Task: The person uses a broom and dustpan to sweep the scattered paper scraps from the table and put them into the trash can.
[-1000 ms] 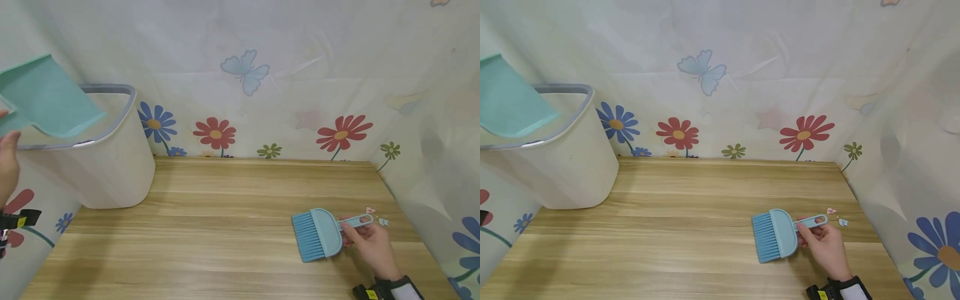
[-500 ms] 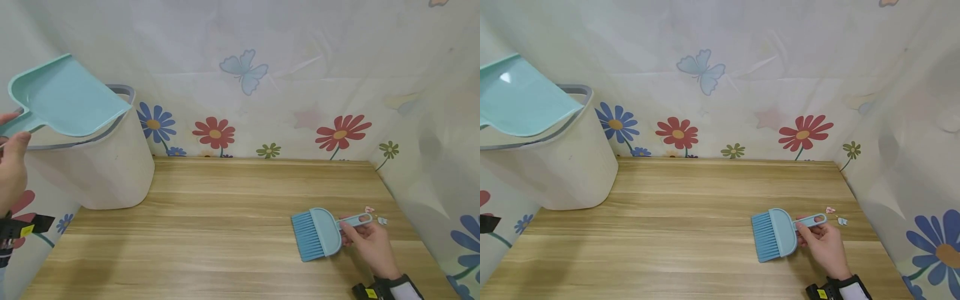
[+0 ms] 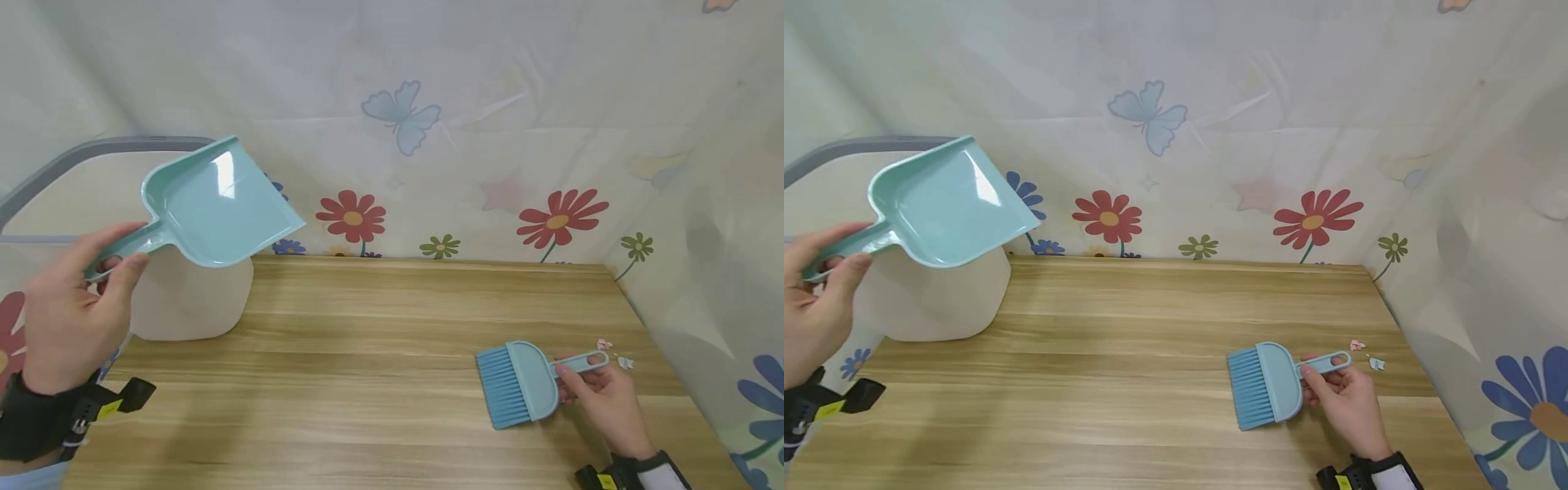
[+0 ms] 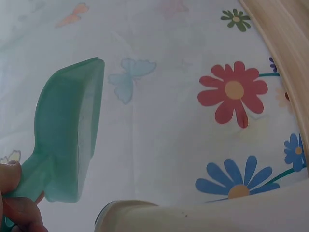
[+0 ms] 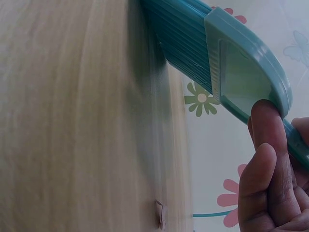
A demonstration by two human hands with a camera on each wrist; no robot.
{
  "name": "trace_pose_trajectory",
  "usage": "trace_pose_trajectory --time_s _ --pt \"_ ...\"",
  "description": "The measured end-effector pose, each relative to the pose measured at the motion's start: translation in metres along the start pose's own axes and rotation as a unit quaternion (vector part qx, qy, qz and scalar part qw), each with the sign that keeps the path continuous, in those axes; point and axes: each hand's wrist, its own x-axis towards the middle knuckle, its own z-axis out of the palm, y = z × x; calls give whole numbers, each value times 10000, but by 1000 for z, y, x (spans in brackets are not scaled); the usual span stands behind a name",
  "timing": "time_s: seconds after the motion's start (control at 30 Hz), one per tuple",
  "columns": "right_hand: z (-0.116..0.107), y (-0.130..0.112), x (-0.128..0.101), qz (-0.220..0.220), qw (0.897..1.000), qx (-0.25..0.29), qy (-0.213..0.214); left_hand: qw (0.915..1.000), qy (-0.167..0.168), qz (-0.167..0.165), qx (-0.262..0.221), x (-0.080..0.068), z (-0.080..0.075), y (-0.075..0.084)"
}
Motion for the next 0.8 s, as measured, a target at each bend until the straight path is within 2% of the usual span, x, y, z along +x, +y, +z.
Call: trace_pose_trajectory --time_s 0.23,0.4,0.53,0.7,0.8 --pt "0 -1 -1 81 10000 -11 14 9988 -300 36 -383 -14 21 4" --pt "0 -1 0 144 9999 11 6 9954 -709 -183 -623 -32 41 3" --pt "-1 -1 0 188 9998 -17 -1 9879 -1185 -453 -896 -48 60 3" --pt "-1 0 1 165 9998 -65 -15 9775 -1684 -610 -1111 -66 82 1" --pt "-1 0 1 152 9999 -72 -18 9681 -2022 -798 -1248 -74 94 -1"
